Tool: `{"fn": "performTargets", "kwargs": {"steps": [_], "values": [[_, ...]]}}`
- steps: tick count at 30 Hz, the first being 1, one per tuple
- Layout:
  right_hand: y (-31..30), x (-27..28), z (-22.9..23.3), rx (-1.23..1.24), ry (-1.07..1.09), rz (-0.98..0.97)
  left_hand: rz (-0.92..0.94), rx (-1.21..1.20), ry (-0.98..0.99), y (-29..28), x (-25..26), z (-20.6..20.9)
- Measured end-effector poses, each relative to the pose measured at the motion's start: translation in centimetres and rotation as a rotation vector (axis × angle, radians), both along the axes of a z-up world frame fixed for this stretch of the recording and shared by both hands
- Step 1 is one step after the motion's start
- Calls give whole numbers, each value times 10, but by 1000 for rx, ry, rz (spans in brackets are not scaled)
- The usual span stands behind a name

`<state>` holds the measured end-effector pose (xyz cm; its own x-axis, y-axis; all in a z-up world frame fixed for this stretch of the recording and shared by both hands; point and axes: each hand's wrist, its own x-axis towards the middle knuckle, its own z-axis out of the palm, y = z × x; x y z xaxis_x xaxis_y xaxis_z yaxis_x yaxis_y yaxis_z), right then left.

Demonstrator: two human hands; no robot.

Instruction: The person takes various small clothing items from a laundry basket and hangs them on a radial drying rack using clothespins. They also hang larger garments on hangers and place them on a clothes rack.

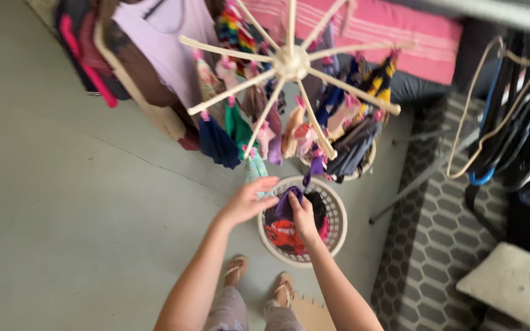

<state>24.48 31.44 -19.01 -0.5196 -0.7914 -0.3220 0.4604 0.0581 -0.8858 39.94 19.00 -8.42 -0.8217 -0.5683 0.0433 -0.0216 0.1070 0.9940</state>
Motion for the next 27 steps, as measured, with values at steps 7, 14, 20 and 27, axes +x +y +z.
{"fn": "performTargets", "kwargs": {"steps": [7,14,20,27], "values": [[-75,28,90,-113,90,271,407,68,74,-96,81,54],[-197,28,152,-306,-41,164,630,-465,31,-246,53,34],[-322,3,174,-477,-321,-113,386,-837,-140,-342,15,6],[-348,11,147,-387,-292,-255,70,-607,-453,-353,4,5]]}}
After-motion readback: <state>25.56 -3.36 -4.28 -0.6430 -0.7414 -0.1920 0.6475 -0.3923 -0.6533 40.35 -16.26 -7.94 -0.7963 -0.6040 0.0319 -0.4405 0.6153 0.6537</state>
